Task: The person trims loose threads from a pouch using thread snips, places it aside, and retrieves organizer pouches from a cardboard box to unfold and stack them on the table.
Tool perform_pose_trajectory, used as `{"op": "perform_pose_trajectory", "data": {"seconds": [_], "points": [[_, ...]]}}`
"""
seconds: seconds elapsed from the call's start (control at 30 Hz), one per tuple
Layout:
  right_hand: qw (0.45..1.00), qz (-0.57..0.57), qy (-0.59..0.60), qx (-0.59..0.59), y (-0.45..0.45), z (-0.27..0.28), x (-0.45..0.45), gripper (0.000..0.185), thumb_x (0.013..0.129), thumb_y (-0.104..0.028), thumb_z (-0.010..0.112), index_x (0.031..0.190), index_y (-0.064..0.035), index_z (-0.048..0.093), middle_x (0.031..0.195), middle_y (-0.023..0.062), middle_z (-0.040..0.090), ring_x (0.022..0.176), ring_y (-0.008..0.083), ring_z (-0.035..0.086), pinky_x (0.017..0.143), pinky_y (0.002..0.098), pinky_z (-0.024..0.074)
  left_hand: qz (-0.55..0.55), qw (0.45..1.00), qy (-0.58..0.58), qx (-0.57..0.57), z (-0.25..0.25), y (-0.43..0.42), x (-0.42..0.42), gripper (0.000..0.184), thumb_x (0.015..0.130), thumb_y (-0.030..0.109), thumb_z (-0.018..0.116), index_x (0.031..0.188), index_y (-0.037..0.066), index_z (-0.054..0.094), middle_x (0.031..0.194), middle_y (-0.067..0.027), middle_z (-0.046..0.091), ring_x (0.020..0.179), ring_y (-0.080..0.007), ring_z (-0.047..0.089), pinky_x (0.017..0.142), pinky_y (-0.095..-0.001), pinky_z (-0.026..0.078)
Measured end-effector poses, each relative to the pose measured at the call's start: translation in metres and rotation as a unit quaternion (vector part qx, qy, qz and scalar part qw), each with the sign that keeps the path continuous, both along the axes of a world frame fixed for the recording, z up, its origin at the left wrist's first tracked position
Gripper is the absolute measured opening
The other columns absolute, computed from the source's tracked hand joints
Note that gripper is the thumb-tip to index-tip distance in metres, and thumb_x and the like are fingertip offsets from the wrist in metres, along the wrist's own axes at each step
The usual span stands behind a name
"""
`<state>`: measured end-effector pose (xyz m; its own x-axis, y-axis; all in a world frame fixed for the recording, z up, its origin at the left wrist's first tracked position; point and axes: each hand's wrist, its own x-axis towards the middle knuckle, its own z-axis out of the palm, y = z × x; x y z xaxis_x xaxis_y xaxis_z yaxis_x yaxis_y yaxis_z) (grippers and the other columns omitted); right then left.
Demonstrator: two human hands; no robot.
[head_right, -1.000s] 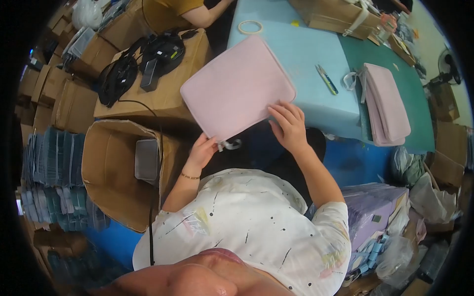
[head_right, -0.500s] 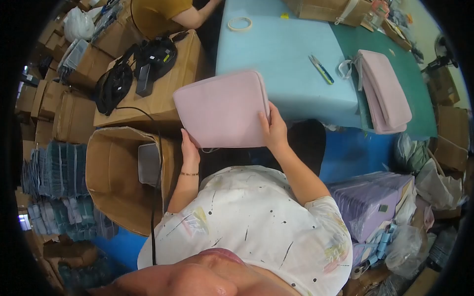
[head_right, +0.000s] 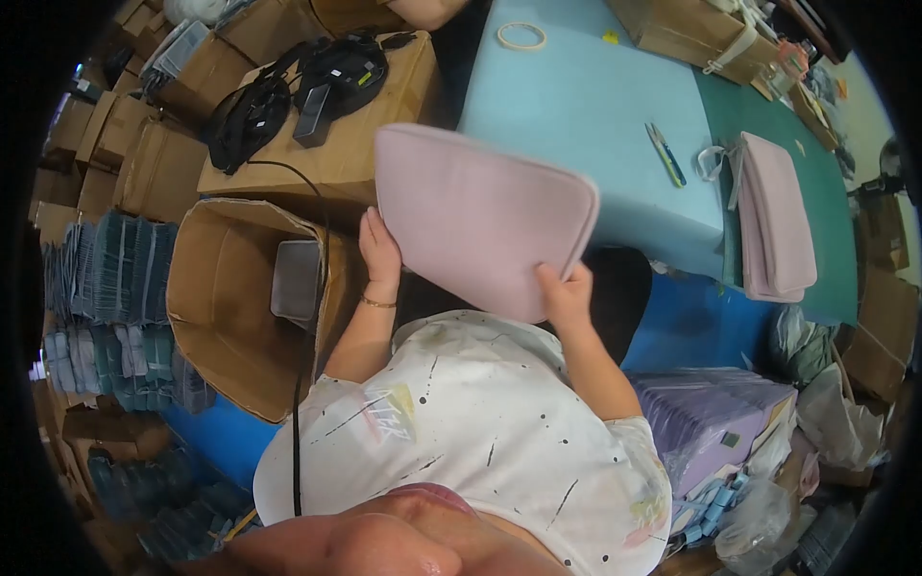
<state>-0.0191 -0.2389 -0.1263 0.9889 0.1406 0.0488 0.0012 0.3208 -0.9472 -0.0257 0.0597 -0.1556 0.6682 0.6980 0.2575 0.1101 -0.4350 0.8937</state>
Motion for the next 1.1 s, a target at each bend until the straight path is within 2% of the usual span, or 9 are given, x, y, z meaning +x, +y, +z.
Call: {"op": "perform_pose_trajectory", "data": {"seconds": [0.1,0.2,0.33,0.4,0.47,0.5,0.6,0.77,1.1], "points": [[0.978,-0.105,-0.181,-0.011,-0.024,0.049,0.020,0.025,0.086,-0.018,0.070,0.099,0.0021,0.065,0.099,0.0083,0.067,0.089,0.0158,0.061,0.079,0.0314,0.0483,-0.046,0.987,-0.099,-0.116,0.035,-0.003,0.002,0.031,0.103,0.027,0.042,0.111,-0.001,0.053,0.094,-0.0098,0.062,0.085,-0.0147,0.060,0.079,-0.0285,0.048],[0.890,-0.209,-0.402,-0.057,-0.024,0.093,0.042,0.020,0.082,-0.009,0.071,0.097,0.0026,0.066,0.095,0.0117,0.067,0.085,0.0208,0.063,0.076,0.0318,0.0503,-0.148,0.954,-0.134,-0.224,0.046,0.000,0.005,0.046,0.102,0.041,0.039,0.120,-0.001,0.050,0.112,-0.0126,0.060,0.103,-0.0217,0.058,0.094,-0.0359,0.044],[0.682,-0.145,-0.583,-0.417,-0.007,0.127,0.062,0.041,0.060,-0.006,0.064,0.100,-0.0097,0.071,0.097,0.0056,0.065,0.089,0.0243,0.064,0.076,0.0345,0.0494,-0.312,0.726,-0.196,-0.581,0.080,-0.029,0.000,0.071,0.096,0.063,0.032,0.136,0.005,0.043,0.133,-0.0138,0.051,0.122,-0.0272,0.049,0.102,-0.0422,0.038],[0.689,-0.060,-0.529,-0.491,-0.004,0.099,0.058,0.048,0.061,-0.007,0.064,0.109,-0.0151,0.067,0.105,0.0015,0.062,0.102,0.0204,0.059,0.092,0.0378,0.0407,-0.337,0.656,-0.183,-0.650,0.089,-0.044,-0.004,0.062,0.099,0.055,0.034,0.136,0.005,0.042,0.134,-0.0126,0.051,0.126,-0.0275,0.047,0.105,-0.0428,0.036],[0.682,-0.026,-0.505,-0.529,-0.003,0.074,0.045,0.051,0.063,-0.009,0.070,0.114,-0.0161,0.065,0.109,0.0032,0.060,0.106,0.0222,0.057,0.096,0.0397,0.0373,-0.317,0.725,-0.081,-0.606,0.063,-0.045,-0.002,0.059,0.100,0.041,0.043,0.142,0.001,0.032,0.144,-0.0111,0.042,0.133,-0.0261,0.040,0.109,-0.0430,0.033],[0.714,-0.044,-0.478,-0.509,-0.006,0.064,0.037,0.052,0.064,-0.010,0.072,0.114,-0.0155,0.064,0.111,0.0041,0.060,0.106,0.0231,0.056,0.097,0.0400,0.0367,-0.271,0.763,-0.014,-0.587,0.060,-0.047,-0.002,0.048,0.098,0.018,0.052,0.139,0.002,0.036,0.138,-0.0105,0.048,0.127,-0.0237,0.046,0.106,-0.0417,0.039],[0.810,-0.115,-0.388,-0.424,-0.026,0.030,0.013,0.048,0.069,-0.010,0.078,0.114,-0.0087,0.063,0.114,0.0092,0.058,0.106,0.0279,0.056,0.098,0.0391,0.0386,-0.298,0.739,-0.018,-0.604,0.045,-0.044,-0.004,0.044,0.094,0.005,0.054,0.136,0.002,0.040,0.132,-0.0106,0.052,0.123,-0.0235,0.050,0.103,-0.0411,0.042],[0.966,-0.172,-0.068,-0.178,-0.051,-0.016,0.015,0.026,0.093,-0.009,0.059,0.118,-0.0009,0.060,0.109,0.0093,0.062,0.098,0.0167,0.061,0.088,0.0282,0.0475,-0.311,0.748,-0.008,-0.586,0.041,-0.042,-0.001,0.044,0.094,0.007,0.054,0.136,0.001,0.040,0.133,-0.0120,0.051,0.124,-0.0246,0.049,0.104,-0.0425,0.041],[0.992,-0.045,0.106,-0.048,-0.022,0.019,0.039,0.038,0.099,-0.026,0.051,0.127,0.0000,0.056,0.112,0.0094,0.064,0.099,0.0139,0.061,0.085,0.0278,0.0501,-0.318,0.756,-0.011,-0.572,0.026,-0.038,-0.014,0.045,0.093,0.004,0.054,0.136,0.001,0.040,0.133,-0.0124,0.051,0.124,-0.0250,0.049,0.104,-0.0424,0.041]]}}
